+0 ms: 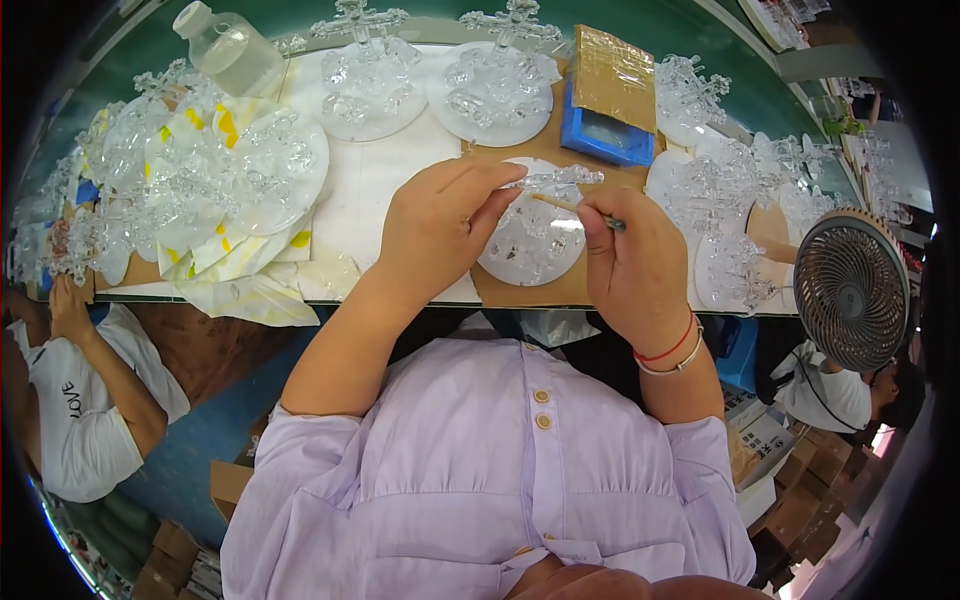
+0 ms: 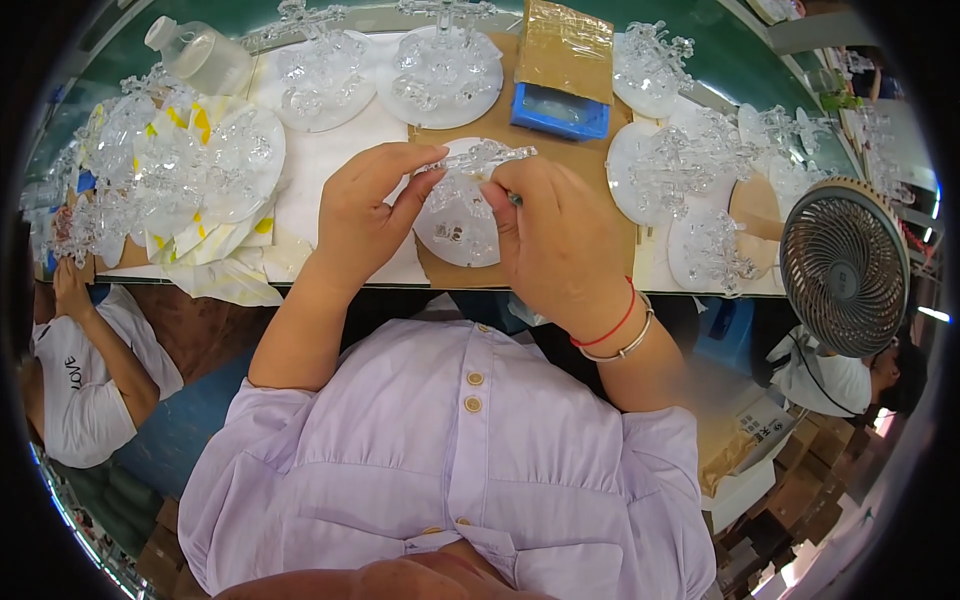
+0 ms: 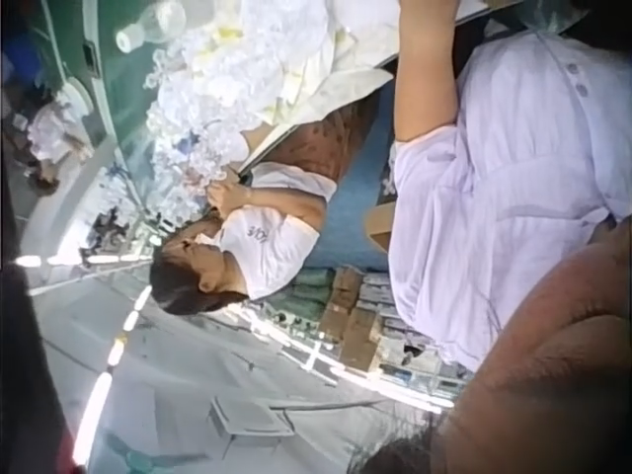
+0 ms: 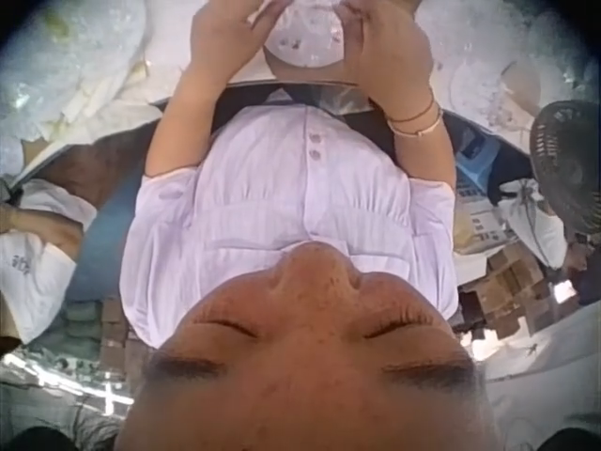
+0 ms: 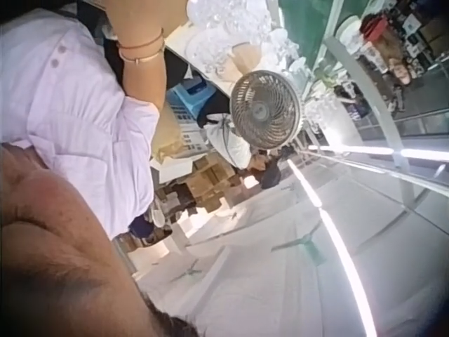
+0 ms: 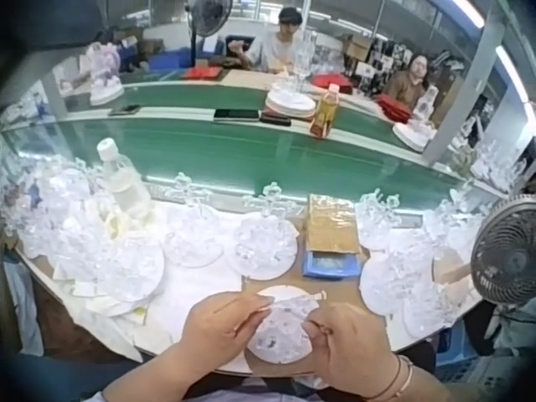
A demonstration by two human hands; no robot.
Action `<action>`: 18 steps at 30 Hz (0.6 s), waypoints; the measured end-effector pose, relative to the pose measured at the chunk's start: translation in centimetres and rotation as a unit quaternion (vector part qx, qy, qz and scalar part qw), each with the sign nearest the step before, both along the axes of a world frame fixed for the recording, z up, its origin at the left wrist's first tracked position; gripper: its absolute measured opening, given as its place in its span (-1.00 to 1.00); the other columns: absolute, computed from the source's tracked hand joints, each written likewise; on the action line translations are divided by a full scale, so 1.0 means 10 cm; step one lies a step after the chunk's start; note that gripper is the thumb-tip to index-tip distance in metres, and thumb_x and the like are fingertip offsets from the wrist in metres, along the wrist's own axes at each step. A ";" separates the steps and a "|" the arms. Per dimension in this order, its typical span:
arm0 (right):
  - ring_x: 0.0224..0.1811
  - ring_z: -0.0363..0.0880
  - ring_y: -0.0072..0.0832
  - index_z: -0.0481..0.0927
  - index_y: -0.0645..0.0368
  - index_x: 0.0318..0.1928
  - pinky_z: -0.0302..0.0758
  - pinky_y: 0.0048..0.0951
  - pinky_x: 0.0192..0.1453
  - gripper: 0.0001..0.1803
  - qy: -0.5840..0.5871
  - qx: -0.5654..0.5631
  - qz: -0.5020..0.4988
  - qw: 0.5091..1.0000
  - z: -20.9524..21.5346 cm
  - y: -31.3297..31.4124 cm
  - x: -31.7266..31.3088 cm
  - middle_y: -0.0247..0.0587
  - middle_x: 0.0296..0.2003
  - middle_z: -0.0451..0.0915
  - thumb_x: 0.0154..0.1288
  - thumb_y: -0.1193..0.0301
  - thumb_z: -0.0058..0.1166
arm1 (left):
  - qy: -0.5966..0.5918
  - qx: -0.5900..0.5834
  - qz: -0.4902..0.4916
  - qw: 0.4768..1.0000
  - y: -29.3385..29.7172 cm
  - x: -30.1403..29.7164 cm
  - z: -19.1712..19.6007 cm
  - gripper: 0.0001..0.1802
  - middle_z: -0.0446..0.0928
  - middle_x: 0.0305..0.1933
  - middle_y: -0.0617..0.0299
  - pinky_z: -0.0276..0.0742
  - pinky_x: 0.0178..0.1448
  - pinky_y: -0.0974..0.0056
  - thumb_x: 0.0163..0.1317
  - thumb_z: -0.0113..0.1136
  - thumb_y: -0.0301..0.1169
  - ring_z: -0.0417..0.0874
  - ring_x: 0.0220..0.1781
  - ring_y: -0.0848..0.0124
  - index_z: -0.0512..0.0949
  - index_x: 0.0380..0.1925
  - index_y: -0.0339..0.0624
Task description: Applying glue to decorative clear components and attaching them to a circular base on an assembly line.
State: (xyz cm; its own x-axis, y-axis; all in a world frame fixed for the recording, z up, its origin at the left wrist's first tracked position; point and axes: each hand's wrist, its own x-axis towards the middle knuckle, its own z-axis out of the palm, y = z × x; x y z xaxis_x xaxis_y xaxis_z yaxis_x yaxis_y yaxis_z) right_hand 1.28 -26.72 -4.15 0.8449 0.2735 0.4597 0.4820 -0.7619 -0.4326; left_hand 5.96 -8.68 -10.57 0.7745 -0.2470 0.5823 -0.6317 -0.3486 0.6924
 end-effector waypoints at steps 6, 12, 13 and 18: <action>-0.43 0.53 -0.14 0.46 0.25 -0.27 0.45 -0.34 -0.34 -0.92 0.031 -0.022 -0.020 0.999 0.09 -0.10 -0.07 -0.08 -0.41 0.55 0.30 0.54 0.09 | 0.014 0.008 0.011 1.000 0.01 -0.04 0.00 -0.80 0.64 -0.34 0.19 0.55 -0.32 0.27 0.08 0.32 -0.52 0.65 -0.37 0.25 0.64 -0.25 -0.16; -0.47 0.52 -0.21 0.48 0.25 -0.29 0.45 -0.40 -0.37 -0.94 0.003 0.050 0.011 0.999 -0.08 -0.16 -0.10 -0.09 -0.43 0.55 0.31 0.54 0.10 | 0.042 0.020 -0.005 0.999 0.00 -0.04 0.03 -0.77 0.67 -0.24 0.14 0.57 -0.16 0.33 0.08 0.33 -0.59 0.69 -0.24 0.28 0.64 -0.22 -0.19; -0.47 0.53 -0.22 0.49 0.25 -0.29 0.45 -0.41 -0.37 -0.94 0.009 0.073 0.004 0.997 -0.10 -0.17 -0.11 -0.09 -0.43 0.55 0.30 0.55 0.10 | 0.040 0.012 -0.006 0.999 0.00 -0.04 0.03 -0.78 0.67 -0.24 0.14 0.57 -0.15 0.33 0.07 0.33 -0.58 0.69 -0.23 0.28 0.64 -0.23 -0.20; -0.49 0.52 -0.19 0.49 0.26 -0.30 0.44 -0.38 -0.40 -0.92 -0.012 0.069 -0.004 0.998 -0.08 -0.18 -0.08 -0.09 -0.46 0.54 0.26 0.57 0.13 | 0.011 0.014 0.014 1.000 -0.04 -0.05 -0.02 -0.79 0.66 -0.29 0.16 0.55 -0.21 0.29 0.06 0.35 -0.54 0.67 -0.28 0.27 0.64 -0.25 -0.19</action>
State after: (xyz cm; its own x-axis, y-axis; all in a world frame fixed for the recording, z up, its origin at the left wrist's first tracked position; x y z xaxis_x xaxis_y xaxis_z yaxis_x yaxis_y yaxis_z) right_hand 0.50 -28.56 -4.96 0.8357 0.1986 0.5121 0.4867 -0.6997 -0.5229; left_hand 5.50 -9.09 -10.75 0.7942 -0.2410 0.5578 -0.6058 -0.3859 0.6958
